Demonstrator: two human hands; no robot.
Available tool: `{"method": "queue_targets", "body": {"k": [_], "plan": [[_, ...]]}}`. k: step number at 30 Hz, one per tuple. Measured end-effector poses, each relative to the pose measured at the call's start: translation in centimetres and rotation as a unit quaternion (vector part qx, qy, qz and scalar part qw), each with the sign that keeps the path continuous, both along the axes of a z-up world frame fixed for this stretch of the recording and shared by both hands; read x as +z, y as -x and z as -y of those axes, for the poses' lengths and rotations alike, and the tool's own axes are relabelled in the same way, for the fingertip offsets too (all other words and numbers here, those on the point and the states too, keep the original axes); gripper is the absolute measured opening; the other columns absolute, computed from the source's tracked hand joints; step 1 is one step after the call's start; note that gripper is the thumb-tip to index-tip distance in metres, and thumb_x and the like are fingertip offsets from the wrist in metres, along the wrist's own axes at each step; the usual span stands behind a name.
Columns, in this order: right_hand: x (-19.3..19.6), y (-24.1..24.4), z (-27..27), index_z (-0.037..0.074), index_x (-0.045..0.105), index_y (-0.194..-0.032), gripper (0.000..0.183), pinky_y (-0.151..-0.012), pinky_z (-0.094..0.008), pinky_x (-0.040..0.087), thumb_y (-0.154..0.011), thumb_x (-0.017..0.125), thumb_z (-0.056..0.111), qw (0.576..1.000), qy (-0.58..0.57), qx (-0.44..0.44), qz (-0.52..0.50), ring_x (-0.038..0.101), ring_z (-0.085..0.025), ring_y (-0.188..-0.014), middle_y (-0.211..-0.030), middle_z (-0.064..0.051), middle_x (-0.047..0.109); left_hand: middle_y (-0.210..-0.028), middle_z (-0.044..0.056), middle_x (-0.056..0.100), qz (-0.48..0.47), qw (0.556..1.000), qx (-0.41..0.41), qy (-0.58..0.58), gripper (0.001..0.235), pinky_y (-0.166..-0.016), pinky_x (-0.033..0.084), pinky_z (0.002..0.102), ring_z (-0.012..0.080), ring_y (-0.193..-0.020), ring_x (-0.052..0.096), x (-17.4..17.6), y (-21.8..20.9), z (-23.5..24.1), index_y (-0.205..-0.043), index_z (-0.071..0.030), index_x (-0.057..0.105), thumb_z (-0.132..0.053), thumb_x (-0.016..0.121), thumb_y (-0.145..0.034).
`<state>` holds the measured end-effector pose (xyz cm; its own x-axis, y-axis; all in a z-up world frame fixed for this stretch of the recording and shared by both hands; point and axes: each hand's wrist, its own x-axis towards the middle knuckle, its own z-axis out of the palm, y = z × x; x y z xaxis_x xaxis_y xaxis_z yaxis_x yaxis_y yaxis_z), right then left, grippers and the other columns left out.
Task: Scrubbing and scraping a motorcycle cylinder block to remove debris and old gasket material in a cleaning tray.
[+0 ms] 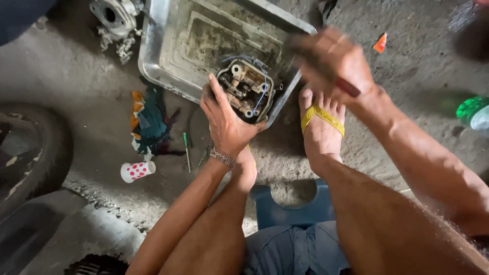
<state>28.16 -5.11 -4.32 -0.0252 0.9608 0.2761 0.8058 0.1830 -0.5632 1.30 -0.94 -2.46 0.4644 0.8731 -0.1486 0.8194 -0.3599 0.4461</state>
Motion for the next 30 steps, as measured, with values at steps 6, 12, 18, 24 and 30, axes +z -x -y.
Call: {"method": "queue_targets", "body": {"k": [6, 12, 18, 24, 30], "plan": [[1.5, 2.4, 2.0, -0.009, 0.064, -0.124, 0.026, -0.071, -0.044, 0.063, -0.106, 0.062, 0.011, 0.958, 0.093, 0.029, -0.269, 0.072, -0.032, -0.086, -0.106, -0.022, 0.068, -0.159, 0.032, 0.034, -0.028, 0.999, 0.019, 0.002, 0.142, -0.103, 0.048, 0.063, 0.05, -0.143, 0.037, -0.4, -0.1, 0.2, -0.165, -0.009, 0.003, -0.097, 0.053, -0.066], [0.7, 2.5, 2.1, -0.008, 0.066, -0.122, 0.025, -0.057, -0.035, 0.054, -0.099, 0.066, 0.003, 0.969, 0.052, 0.017, -0.241, 0.065, -0.023, -0.068, -0.098, -0.019, 0.069, -0.159, 0.031, 0.036, -0.035, 0.999, 0.016, -0.016, 0.137, -0.091, 0.054, 0.062, 0.0506, -0.141, 0.041, -0.5, -0.1, 0.6, -0.166, -0.011, 0.003, -0.098, 0.045, -0.069], [1.3, 1.8, 1.6, -0.008, 0.067, -0.129, 0.024, -0.063, -0.04, 0.055, -0.108, 0.068, 0.003, 0.972, 0.044, -0.06, -0.222, 0.065, -0.027, -0.078, -0.104, -0.022, 0.066, -0.159, 0.029, 0.037, -0.038, 0.998, 0.023, -0.047, 0.134, -0.093, 0.055, 0.059, 0.0487, -0.143, 0.042, -1.2, -0.1, 0.8, -0.167, -0.014, 0.003, -0.1, 0.036, -0.07], [-1.6, -1.2, 1.3, -0.009, 0.068, -0.134, 0.03, -0.074, -0.049, 0.051, -0.107, 0.073, 0.004, 0.995, 0.02, -0.032, -0.09, 0.061, -0.037, -0.093, -0.106, -0.024, 0.063, -0.163, 0.028, 0.031, -0.038, 0.998, -0.003, -0.041, 0.137, -0.107, 0.05, 0.062, 0.0499, -0.144, 0.039, -1.0, 0.1, 0.6, -0.167, -0.009, 0.0, -0.099, 0.037, -0.071], [1.9, 2.1, -1.5, -0.016, 0.067, -0.114, 0.024, -0.064, -0.043, 0.058, -0.106, 0.066, 0.006, 0.963, 0.093, 0.033, -0.251, 0.071, -0.037, -0.079, -0.101, -0.029, 0.073, -0.166, 0.029, 0.03, -0.033, 0.999, 0.004, -0.043, 0.135, -0.121, 0.038, 0.065, 0.0494, -0.149, 0.038, -0.8, -0.1, 0.9, -0.167, -0.009, 0.003, -0.099, 0.033, -0.071]]}}
